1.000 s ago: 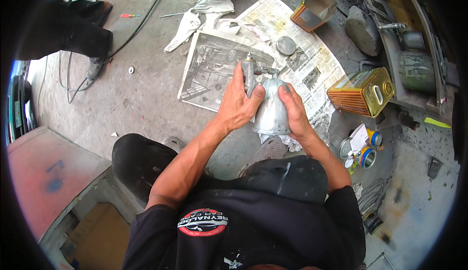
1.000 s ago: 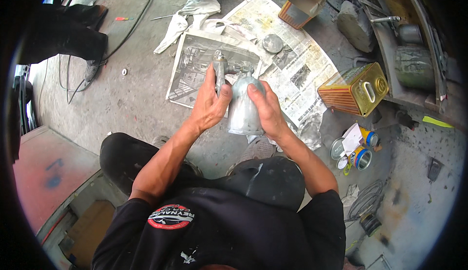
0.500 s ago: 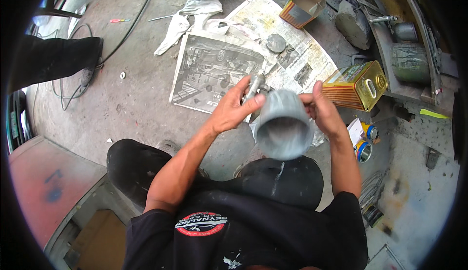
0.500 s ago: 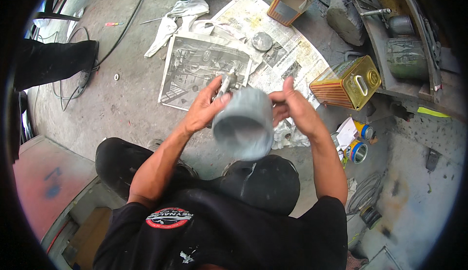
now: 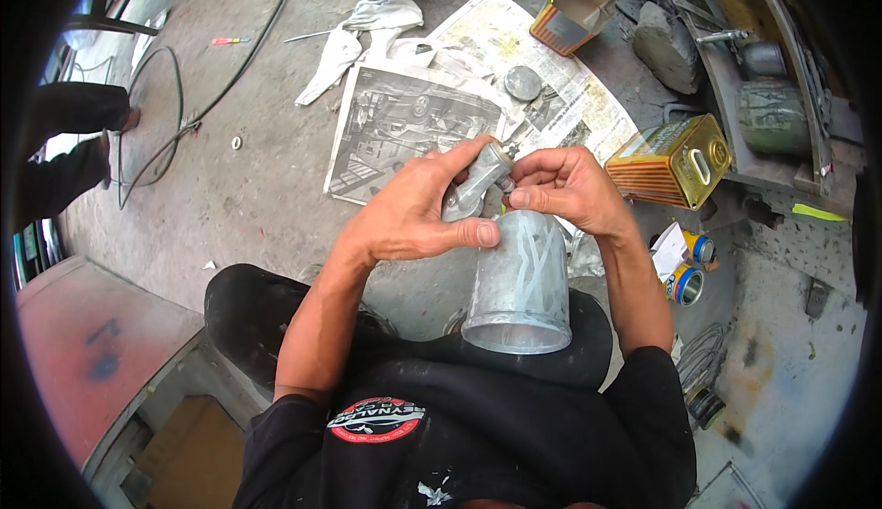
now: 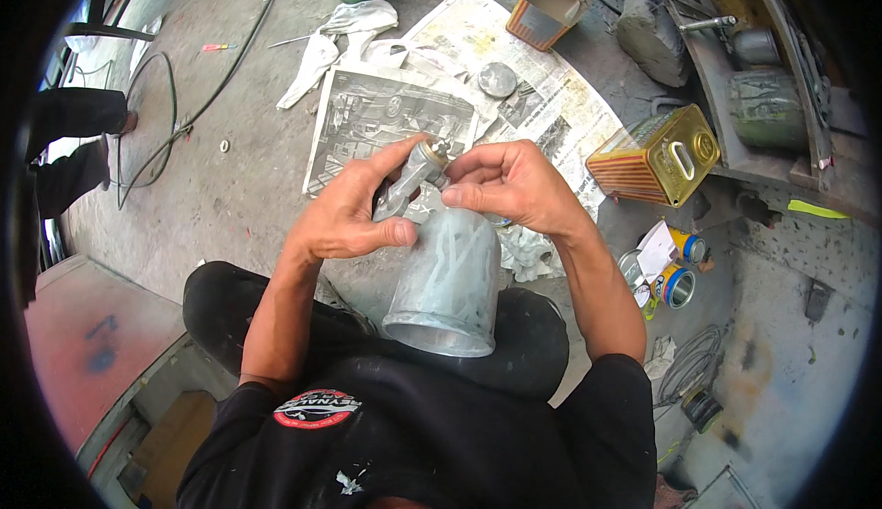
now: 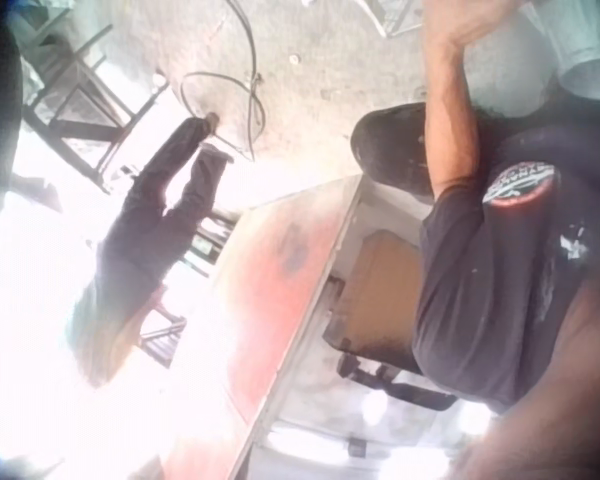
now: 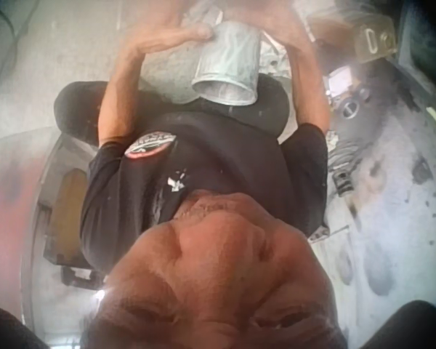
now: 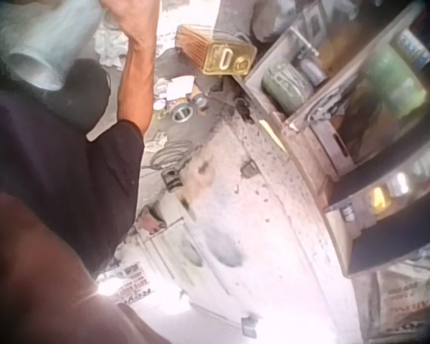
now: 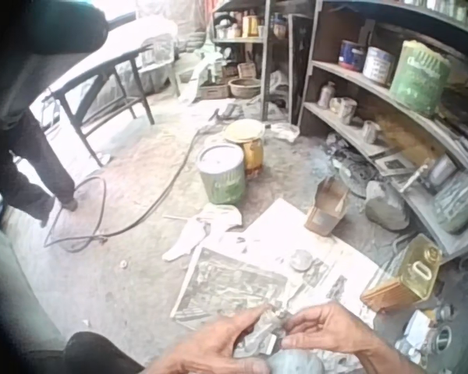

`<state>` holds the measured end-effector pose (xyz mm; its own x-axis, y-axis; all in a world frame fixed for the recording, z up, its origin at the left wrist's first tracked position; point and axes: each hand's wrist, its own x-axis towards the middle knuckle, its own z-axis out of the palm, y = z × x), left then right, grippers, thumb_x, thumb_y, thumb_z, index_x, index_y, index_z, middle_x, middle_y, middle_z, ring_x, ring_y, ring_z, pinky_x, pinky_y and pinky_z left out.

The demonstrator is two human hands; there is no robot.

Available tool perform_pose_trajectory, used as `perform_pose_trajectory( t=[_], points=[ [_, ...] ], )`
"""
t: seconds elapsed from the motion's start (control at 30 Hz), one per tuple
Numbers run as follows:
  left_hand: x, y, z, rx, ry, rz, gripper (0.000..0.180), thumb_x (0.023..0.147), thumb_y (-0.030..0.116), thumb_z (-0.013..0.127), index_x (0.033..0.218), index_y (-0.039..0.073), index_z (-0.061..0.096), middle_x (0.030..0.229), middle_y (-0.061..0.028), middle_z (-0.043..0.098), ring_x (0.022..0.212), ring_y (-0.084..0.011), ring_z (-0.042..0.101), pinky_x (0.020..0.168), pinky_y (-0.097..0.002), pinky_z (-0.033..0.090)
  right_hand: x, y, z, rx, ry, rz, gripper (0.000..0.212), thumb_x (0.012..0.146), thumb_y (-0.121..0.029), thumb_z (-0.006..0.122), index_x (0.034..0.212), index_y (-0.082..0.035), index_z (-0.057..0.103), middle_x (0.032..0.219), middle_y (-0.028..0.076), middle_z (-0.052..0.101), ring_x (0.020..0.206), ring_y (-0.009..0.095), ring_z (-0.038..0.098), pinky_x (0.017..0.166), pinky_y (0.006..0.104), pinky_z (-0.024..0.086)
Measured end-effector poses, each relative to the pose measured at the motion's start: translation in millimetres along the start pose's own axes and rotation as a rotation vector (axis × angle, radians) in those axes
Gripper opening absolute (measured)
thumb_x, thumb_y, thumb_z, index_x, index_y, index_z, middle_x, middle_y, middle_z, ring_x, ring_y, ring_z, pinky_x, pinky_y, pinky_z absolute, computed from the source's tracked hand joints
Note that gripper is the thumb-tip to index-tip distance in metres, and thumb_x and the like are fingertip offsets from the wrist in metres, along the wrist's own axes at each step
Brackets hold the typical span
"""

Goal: The person assembles a spray gun by attaching a metal cup to the body and tightening the connection. They handle the spray gun and cup, then walk to a workbench to retrieve the cup and complete the assembly.

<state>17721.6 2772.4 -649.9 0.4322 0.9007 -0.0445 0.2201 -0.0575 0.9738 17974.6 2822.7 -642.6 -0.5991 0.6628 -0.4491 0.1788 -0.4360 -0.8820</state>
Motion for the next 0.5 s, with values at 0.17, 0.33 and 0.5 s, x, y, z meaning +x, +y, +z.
perform_pose_trajectory(
  t=[0.17,0.33,0.5],
  points=[
    [-7,-1,-5,-0.045,-0.054,-0.073,0.105,0.076,0.063,0.08,0.145,-0.009,0.047,0.095,-0.026,0.067,0.091,-0.0351,0.067,0.086,-0.0438,0.05,-1,-8,11,-0.74,-0.046,-0.428,0.02,0.093,-0.016,0.074,0.097,0.003,0.071,0.084,0.015,0.073,0.071,0.024,0.071,0.067,0.0327,0.055],
    [-10,-13,-2,-0.176,-0.087,-0.079,0.098,0.082,0.062,0.077,0.145,-0.008,0.047,0.102,-0.0203,0.068,0.097,-0.0287,0.064,0.091,-0.04,0.049,-3,-11,17,-0.95,-0.057,-0.569,0.018,0.096,-0.013,0.066,0.084,0.001,0.065,0.074,0.016,0.062,0.067,0.035,0.064,0.062,0.0432,0.051],
    [-10,-13,3,-0.458,-0.169,-0.202,0.088,0.095,0.059,0.066,0.147,-0.009,0.045,0.123,-0.0154,0.064,0.116,-0.0218,0.057,0.103,-0.0359,0.044,0,4,18,-0.738,-0.031,-0.453,0.025,0.101,-0.019,0.061,0.085,0.0,0.063,0.077,0.017,0.064,0.069,0.034,0.064,0.063,0.0413,0.051]
  ],
)
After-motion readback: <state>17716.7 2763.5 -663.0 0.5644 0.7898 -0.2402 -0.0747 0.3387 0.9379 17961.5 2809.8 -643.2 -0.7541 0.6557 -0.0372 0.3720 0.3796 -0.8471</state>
